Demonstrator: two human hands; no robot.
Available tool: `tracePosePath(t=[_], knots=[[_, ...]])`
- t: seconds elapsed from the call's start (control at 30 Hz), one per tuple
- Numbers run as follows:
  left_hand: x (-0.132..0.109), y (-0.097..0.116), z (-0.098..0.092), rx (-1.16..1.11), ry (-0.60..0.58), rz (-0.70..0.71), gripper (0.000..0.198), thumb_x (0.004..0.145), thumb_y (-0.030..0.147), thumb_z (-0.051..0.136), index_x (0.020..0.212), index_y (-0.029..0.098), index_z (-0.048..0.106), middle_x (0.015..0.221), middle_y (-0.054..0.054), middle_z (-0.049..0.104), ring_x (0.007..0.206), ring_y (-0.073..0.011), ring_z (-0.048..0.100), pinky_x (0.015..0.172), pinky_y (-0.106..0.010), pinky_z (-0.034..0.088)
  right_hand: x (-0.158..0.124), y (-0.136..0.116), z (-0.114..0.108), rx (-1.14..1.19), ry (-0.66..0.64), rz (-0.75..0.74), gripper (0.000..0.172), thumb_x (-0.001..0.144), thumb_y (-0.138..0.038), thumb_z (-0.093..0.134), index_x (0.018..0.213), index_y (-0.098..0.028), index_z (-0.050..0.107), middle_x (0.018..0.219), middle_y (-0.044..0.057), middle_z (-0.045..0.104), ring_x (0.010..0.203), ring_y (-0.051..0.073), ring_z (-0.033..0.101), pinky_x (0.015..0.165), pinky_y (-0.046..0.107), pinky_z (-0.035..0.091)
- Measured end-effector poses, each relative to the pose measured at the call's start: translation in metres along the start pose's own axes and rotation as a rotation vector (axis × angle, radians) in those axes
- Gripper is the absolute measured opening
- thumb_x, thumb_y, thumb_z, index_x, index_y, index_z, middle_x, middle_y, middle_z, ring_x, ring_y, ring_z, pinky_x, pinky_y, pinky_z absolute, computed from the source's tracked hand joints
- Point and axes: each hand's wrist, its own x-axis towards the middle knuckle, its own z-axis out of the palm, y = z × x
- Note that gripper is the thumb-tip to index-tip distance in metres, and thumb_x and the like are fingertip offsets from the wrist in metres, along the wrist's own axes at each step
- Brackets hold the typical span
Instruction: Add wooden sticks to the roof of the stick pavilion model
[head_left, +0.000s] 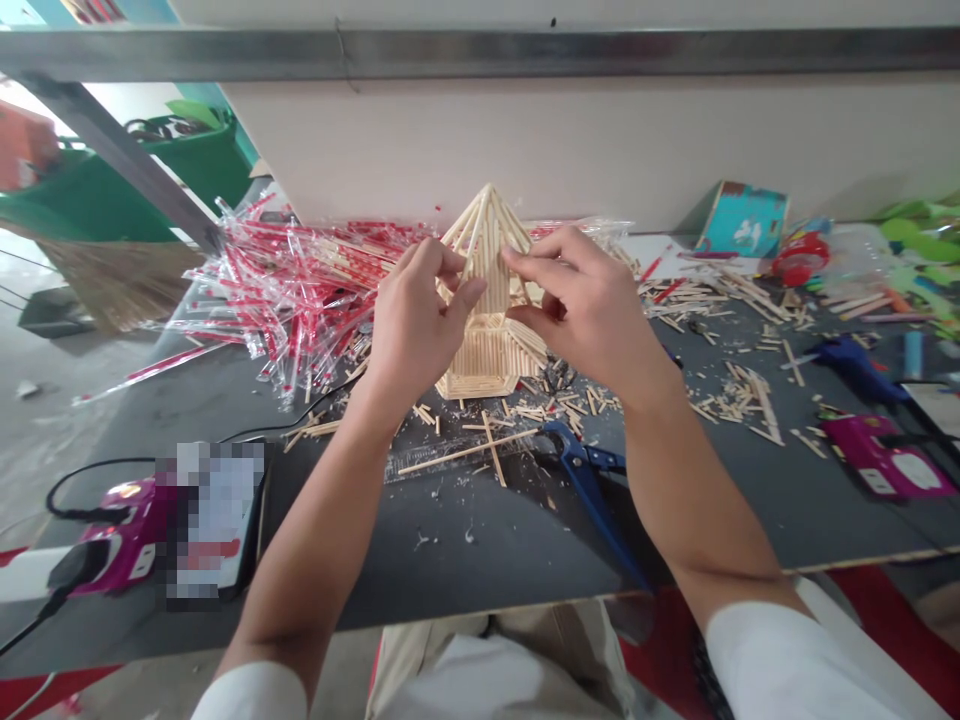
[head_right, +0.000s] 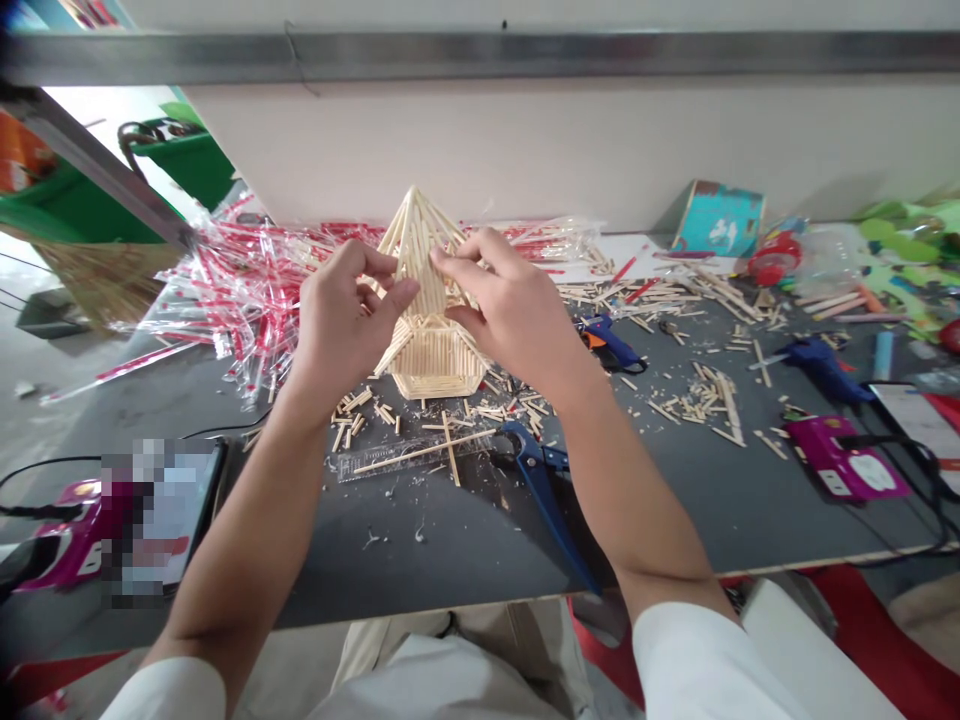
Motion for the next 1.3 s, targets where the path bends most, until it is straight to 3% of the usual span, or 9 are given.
tracePosePath(t=[0.27, 0.4, 0.5, 0.6, 0.83, 1.07, 1.13, 1.23, 1.3], knots=[[0.001, -0.002, 0.001, 0.015, 0.001, 0.008, 0.01, 0.089, 0.022, 0.069, 0.097, 0.024, 0.063, 0.09, -0.002, 0.066, 0.07, -0.0135, 0.056, 0.063, -0.03, 0.046, -0.001, 0.001, 0.002, 0.012, -0.006, 0.012, 0.044, 0.101, -0.042, 0.06, 0.143, -0.03, 0.06, 0.123, 0.009, 0.062, 0.093, 0.024, 0.066, 0.083, 0.042, 0.058], [0.001, -0.002, 0.0, -0.001, -0.005, 0.004, 0.011, 0.089, 0.022, 0.07, 0.097, 0.024, 0.063, 0.089, -0.002, 0.067, 0.068, -0.013, 0.055, 0.063, -0.03, 0.047, 0.001, -0.001, -0.001, 0.076, -0.024, 0.021, 0.046, 0.097, -0.044, 0.066, 0.141, -0.032, 0.061, 0.124, 0.008, 0.061, 0.078, 0.019, 0.063, 0.08, 0.043, 0.059], [0.001, -0.001, -0.002, -0.023, -0.017, -0.006, 0.011, 0.088, 0.022, 0.07, 0.097, 0.024, 0.063, 0.089, -0.002, 0.068, 0.068, -0.0127, 0.055, 0.063, -0.03, 0.047, 0.002, -0.002, 0.001, 0.109, 0.023, 0.078, 0.041, 0.095, -0.043, 0.07, 0.133, -0.031, 0.065, 0.116, 0.006, 0.063, 0.068, 0.016, 0.059, 0.073, 0.04, 0.058], [0.002, 0.0, -0.002, -0.039, -0.017, -0.021, 0.011, 0.088, 0.022, 0.071, 0.096, 0.023, 0.063, 0.09, -0.002, 0.069, 0.066, -0.0117, 0.054, 0.063, -0.03, 0.047, 0.003, -0.002, 0.006, 0.13, 0.08, 0.152, 0.035, 0.097, -0.041, 0.066, 0.131, -0.03, 0.065, 0.11, 0.006, 0.063, 0.07, 0.017, 0.06, 0.068, 0.037, 0.057], [0.003, -0.002, -0.002, -0.053, -0.023, -0.043, 0.013, 0.087, 0.023, 0.072, 0.098, 0.024, 0.065, 0.09, -0.001, 0.07, 0.061, -0.0104, 0.052, 0.061, -0.03, 0.046, 0.0, -0.001, 0.01, 0.207, -0.01, 0.175, 0.057, 0.09, -0.032, 0.074, 0.143, -0.033, 0.053, 0.115, 0.005, 0.062, 0.075, 0.017, 0.063, 0.069, 0.035, 0.056], [0.005, 0.001, -0.011, -0.053, -0.048, -0.08, 0.016, 0.086, 0.026, 0.074, 0.101, 0.022, 0.07, 0.089, -0.001, 0.073, 0.059, -0.0087, 0.053, 0.062, -0.029, 0.047, 0.001, 0.001, -0.012, 0.166, -0.011, 0.101, 0.062, 0.085, -0.036, 0.082, 0.141, -0.032, 0.057, 0.117, 0.005, 0.063, 0.063, 0.012, 0.057, 0.062, 0.032, 0.055], [0.006, 0.001, -0.02, -0.04, -0.044, -0.101, 0.017, 0.087, 0.027, 0.074, 0.102, 0.02, 0.072, 0.09, -0.001, 0.074, 0.059, -0.0076, 0.053, 0.062, -0.026, 0.047, 0.0, 0.003, -0.023, 0.143, 0.059, 0.091, 0.05, 0.088, -0.038, 0.08, 0.134, -0.028, 0.063, 0.113, 0.005, 0.065, 0.064, 0.011, 0.057, 0.061, 0.03, 0.054], [0.009, 0.0, -0.036, -0.055, 0.017, -0.141, 0.018, 0.088, 0.028, 0.074, 0.104, 0.02, 0.074, 0.093, -0.002, 0.074, 0.059, -0.0064, 0.053, 0.057, -0.023, 0.044, -0.003, 0.008, -0.041, 0.083, 0.206, 0.095, 0.021, 0.093, -0.04, 0.074, 0.102, -0.022, 0.072, 0.097, 0.005, 0.068, 0.066, 0.012, 0.059, 0.06, 0.03, 0.052], [0.011, 0.0, -0.048, -0.071, 0.075, -0.154, 0.018, 0.088, 0.029, 0.075, 0.103, 0.02, 0.075, 0.092, -0.002, 0.075, 0.061, -0.0067, 0.055, 0.056, -0.022, 0.045, -0.008, 0.012, -0.05, 0.065, 0.277, 0.119, 0.024, 0.094, -0.044, 0.073, 0.089, -0.021, 0.07, 0.082, 0.003, 0.066, 0.063, 0.012, 0.058, 0.059, 0.029, 0.049]])
